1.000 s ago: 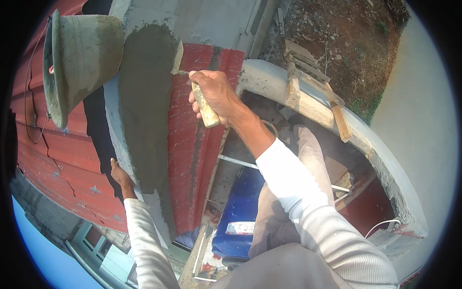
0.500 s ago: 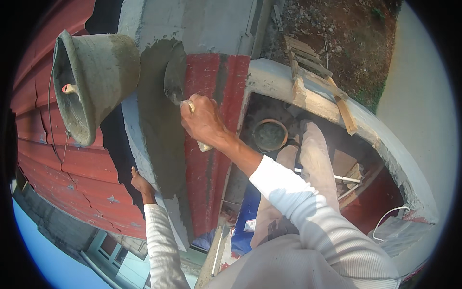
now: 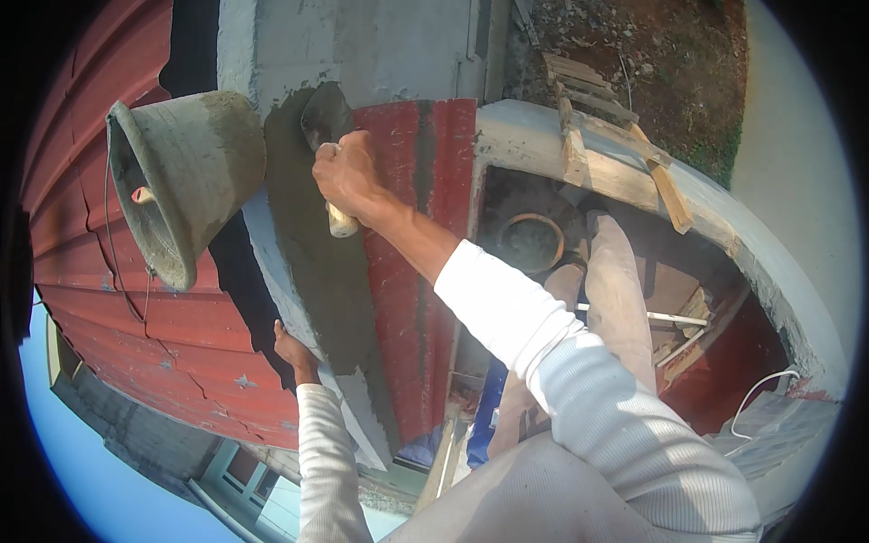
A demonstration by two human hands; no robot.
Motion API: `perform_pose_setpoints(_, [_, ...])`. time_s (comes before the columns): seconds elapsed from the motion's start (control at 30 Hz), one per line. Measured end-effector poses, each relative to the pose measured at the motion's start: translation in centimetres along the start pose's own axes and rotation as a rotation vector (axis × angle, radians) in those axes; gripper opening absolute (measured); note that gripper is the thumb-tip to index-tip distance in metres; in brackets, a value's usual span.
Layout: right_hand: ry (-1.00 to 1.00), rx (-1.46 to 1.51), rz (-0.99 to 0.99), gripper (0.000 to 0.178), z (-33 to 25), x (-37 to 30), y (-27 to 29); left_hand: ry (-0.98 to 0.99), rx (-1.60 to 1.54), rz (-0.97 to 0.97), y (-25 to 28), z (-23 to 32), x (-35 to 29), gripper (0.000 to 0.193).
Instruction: The person scoops cement from a bucket using a trowel and applies it onto a wall structure, smoothing it out with the trowel.
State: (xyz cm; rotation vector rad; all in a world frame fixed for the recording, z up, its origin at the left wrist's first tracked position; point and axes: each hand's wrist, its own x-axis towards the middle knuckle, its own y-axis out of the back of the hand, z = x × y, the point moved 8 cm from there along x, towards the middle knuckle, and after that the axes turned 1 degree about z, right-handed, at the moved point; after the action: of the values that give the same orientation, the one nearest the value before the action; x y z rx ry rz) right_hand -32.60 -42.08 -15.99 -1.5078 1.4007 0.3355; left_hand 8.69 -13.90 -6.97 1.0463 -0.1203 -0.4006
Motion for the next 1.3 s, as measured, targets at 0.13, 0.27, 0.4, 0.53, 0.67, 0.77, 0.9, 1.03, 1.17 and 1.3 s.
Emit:
perform_pose_setpoints(0.13, [0.312, -0.303, 0.122, 0.025, 0.9, -4.2, -0.2, 0.033, -0.008, -0.019, -0.6, -0.3, -0.4, 0.062])
perform_pose_setpoints(0.27, [0.441, -0.207, 0.074, 0.033, 2.6, -6.5, 0.9, 0.057, -0.043, -0.016, -0.2, -0.4, -0.2, 0.059])
perform_pose_setpoints(0.4, [0.267, -0.181, 0.132, 0.033, 2.6, -1.6, 2.6, 0.059, -0.077, -0.013, 0.1, -0.7, 0.3, 0.059])
perform_pose_setpoints(0.53, [0.346, -0.311, 0.177, 0.027, 4.9, -2.9, 0.4, 0.043, -0.056, -0.029, -1.3, 0.4, -0.9, 0.059])
perform_pose_setpoints(0.67, [0.392, -0.365, 0.081, 0.022, 11.1, -8.8, -2.2, 0.085, -0.077, -0.059, -0.3, 0.1, -1.4, 0.058])
perform_pose_setpoints(0.77, [0.525, -0.280, 0.102, 0.020, 10.3, -9.5, -1.3, 0.046, -0.050, -0.005, 1.4, -0.3, -0.1, 0.058])
perform_pose_setpoints(0.9, [0.432, -0.258, 0.123, 0.022, 4.3, -0.5, 2.0, 0.040, 0.072, 0.027, 0.0, 1.2, -0.7, 0.058])
perform_pose_setpoints(1.03, [0.338, -0.337, 0.045, 0.022, 6.9, -1.1, -0.7, -0.032, 0.152, 0.106, 0.6, 1.3, -0.6, 0.058])
perform_pose_setpoints(1.17, [0.341, -0.429, -0.168, 0.019, 17.3, -7.3, -1.3, -0.006, 0.228, 0.081, 0.5, 1.4, -1.0, 0.056])
perform_pose_setpoints(1.3, [0.524, -0.511, -0.097, 0.023, 17.1, -8.5, -0.4, -0.013, 0.291, 0.076, 0.6, 2.6, -1.9, 0.053])
